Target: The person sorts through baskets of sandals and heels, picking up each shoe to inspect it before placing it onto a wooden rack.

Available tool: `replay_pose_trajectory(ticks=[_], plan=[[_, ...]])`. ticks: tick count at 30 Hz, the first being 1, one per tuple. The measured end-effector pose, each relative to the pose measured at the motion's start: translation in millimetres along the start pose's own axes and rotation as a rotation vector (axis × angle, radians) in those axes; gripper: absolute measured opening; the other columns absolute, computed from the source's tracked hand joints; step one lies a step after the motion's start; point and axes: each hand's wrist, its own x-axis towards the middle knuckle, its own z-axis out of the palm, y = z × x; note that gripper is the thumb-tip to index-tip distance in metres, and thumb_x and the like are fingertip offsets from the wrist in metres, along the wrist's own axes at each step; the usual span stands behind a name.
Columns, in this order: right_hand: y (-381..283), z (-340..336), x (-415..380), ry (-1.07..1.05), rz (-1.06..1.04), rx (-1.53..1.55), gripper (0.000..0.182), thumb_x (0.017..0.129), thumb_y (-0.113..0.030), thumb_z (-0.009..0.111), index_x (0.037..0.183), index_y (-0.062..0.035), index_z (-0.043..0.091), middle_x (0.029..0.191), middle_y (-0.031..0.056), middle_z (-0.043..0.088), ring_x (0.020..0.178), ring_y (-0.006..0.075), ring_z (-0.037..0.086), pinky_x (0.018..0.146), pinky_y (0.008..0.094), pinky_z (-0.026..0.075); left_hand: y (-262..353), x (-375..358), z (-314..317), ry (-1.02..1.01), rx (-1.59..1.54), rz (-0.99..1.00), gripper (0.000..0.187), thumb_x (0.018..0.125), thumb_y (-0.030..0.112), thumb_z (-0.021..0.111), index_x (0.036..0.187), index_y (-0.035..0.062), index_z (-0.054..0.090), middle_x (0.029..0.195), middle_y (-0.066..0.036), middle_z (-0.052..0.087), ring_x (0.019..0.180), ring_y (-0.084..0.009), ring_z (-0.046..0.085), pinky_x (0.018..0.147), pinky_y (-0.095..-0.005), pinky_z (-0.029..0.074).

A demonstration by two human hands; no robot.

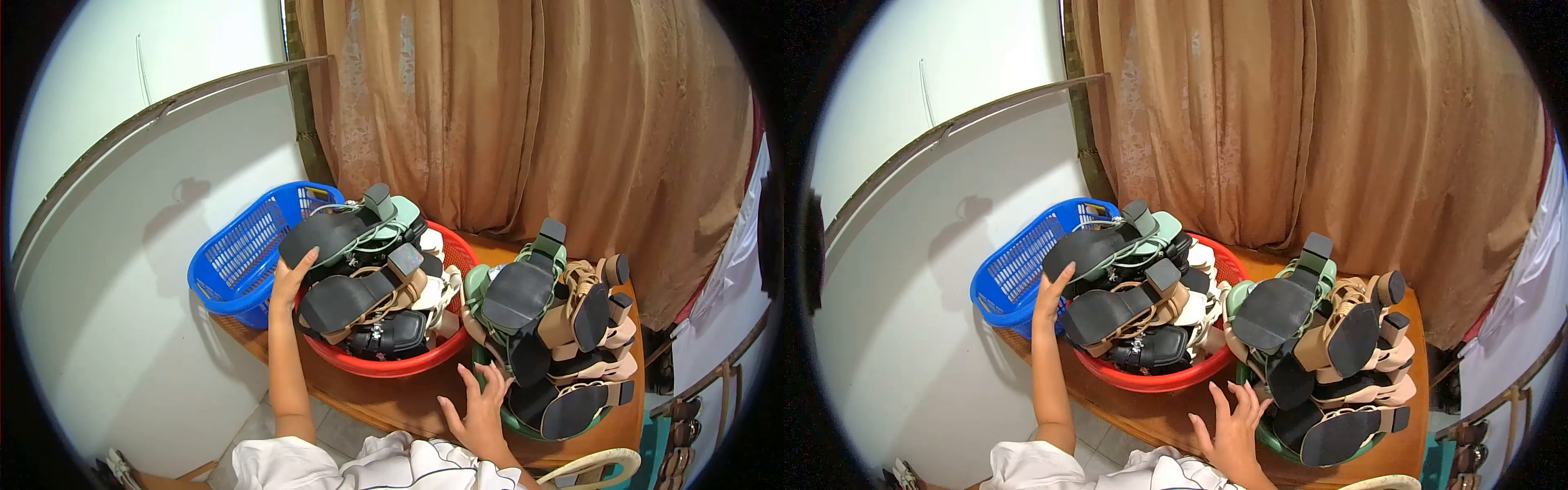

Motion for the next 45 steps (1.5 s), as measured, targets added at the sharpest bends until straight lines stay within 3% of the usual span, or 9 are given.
replay_pose_trajectory(ticks=[6, 9, 17, 18, 27, 32, 39, 42, 45], plan=[[-3.2, 2.8, -1.7, -0.015, -0.015, 0.023, 0.055, 0.077, -0.028, 0.062, 0.122, -0.0062, 0.041, 0.119, 0.0206, 0.032, 0.118, 0.0405, 0.023, 0.095, 0.0642, 0.010, 14.6, 6.7, -7.2, -0.142, 0.067, -0.248, 0.053, 0.079, 0.035, 0.063, 0.118, 0.0029, 0.047, 0.109, -0.010, 0.054, 0.095, -0.0195, 0.054, 0.080, -0.0307, 0.043], [-3.8, 5.3, -4.1, -0.033, -0.024, 0.040, 0.056, 0.077, -0.028, 0.062, 0.123, -0.0063, 0.039, 0.119, 0.0205, 0.031, 0.118, 0.0402, 0.023, 0.096, 0.0632, 0.010, 11.7, 11.9, -11.5, -0.301, -0.201, -0.485, 0.053, 0.080, 0.038, 0.060, 0.119, 0.0051, 0.046, 0.106, -0.013, 0.056, 0.085, -0.0248, 0.060, 0.075, -0.0344, 0.046], [-4.3, 13.5, -13.3, -0.061, -0.007, 0.059, 0.057, 0.075, -0.024, 0.064, 0.124, -0.0078, 0.038, 0.122, 0.0189, 0.028, 0.118, 0.0401, 0.024, 0.098, 0.0585, 0.013, 13.5, 16.2, 0.4, -0.291, -0.453, -0.390, 0.050, 0.083, 0.034, 0.055, 0.116, -0.0017, 0.045, 0.099, -0.018, 0.059, 0.080, -0.0318, 0.063, 0.072, -0.0363, 0.051], [-4.2, 13.1, -13.8, -0.058, -0.005, 0.059, 0.057, 0.075, -0.023, 0.064, 0.124, -0.0077, 0.038, 0.122, 0.0189, 0.029, 0.118, 0.0399, 0.024, 0.098, 0.0585, 0.013, 14.1, 14.1, 0.4, -0.304, -0.359, -0.353, 0.056, 0.083, 0.040, 0.052, 0.117, -0.0033, 0.046, 0.102, -0.021, 0.059, 0.089, -0.0326, 0.061, 0.081, -0.0355, 0.048], [0.9, 11.1, -19.2, 0.002, 0.013, 0.035, 0.057, 0.075, -0.023, 0.064, 0.124, -0.0069, 0.038, 0.120, 0.0199, 0.029, 0.114, 0.0389, 0.028, 0.097, 0.0576, 0.017, 11.6, 17.1, 6.8, -0.251, -0.419, -0.369, 0.045, 0.081, 0.032, 0.057, 0.111, -0.0014, 0.049, 0.093, -0.018, 0.061, 0.075, -0.0304, 0.063, 0.068, -0.0335, 0.052], [2.8, 16.1, -18.4, -0.007, 0.005, 0.046, 0.058, 0.075, -0.024, 0.064, 0.124, -0.0076, 0.038, 0.120, 0.0202, 0.029, 0.115, 0.0389, 0.027, 0.097, 0.0578, 0.016, 18.4, 32.1, -6.3, -0.408, -0.614, -0.518, 0.049, 0.082, 0.029, 0.053, 0.118, -0.0022, 0.044, 0.109, -0.023, 0.054, 0.093, -0.0424, 0.055, 0.078, -0.0439, 0.049], [-4.5, 20.1, -13.6, -0.066, -0.009, 0.056, 0.057, 0.076, -0.026, 0.064, 0.124, -0.0074, 0.038, 0.120, 0.0202, 0.030, 0.117, 0.0384, 0.026, 0.099, 0.0562, 0.016, 21.3, 43.6, -5.6, -0.499, -0.745, -0.564, 0.045, 0.081, 0.030, 0.053, 0.115, 0.0015, 0.047, 0.104, -0.020, 0.055, 0.089, -0.0377, 0.054, 0.070, -0.0375, 0.048], [-0.5, 21.4, -13.1, -0.094, -0.001, 0.099, 0.056, 0.078, -0.028, 0.060, 0.124, -0.0059, 0.038, 0.122, 0.0218, 0.029, 0.120, 0.0415, 0.021, 0.097, 0.0617, 0.013, 36.8, 38.6, 3.6, -0.445, -0.726, -0.548, 0.044, 0.080, 0.026, 0.055, 0.114, -0.0011, 0.046, 0.105, -0.021, 0.054, 0.088, -0.0359, 0.054, 0.069, -0.0367, 0.048], [2.2, 21.3, -13.7, -0.059, 0.013, 0.051, 0.057, 0.076, -0.025, 0.064, 0.123, -0.0066, 0.039, 0.120, 0.0202, 0.031, 0.118, 0.0386, 0.026, 0.099, 0.0552, 0.017, 50.1, 36.9, 18.6, -0.432, -0.707, -0.502, 0.044, 0.080, 0.022, 0.056, 0.114, -0.0035, 0.046, 0.105, -0.023, 0.054, 0.089, -0.0356, 0.055, 0.069, -0.0363, 0.048]])
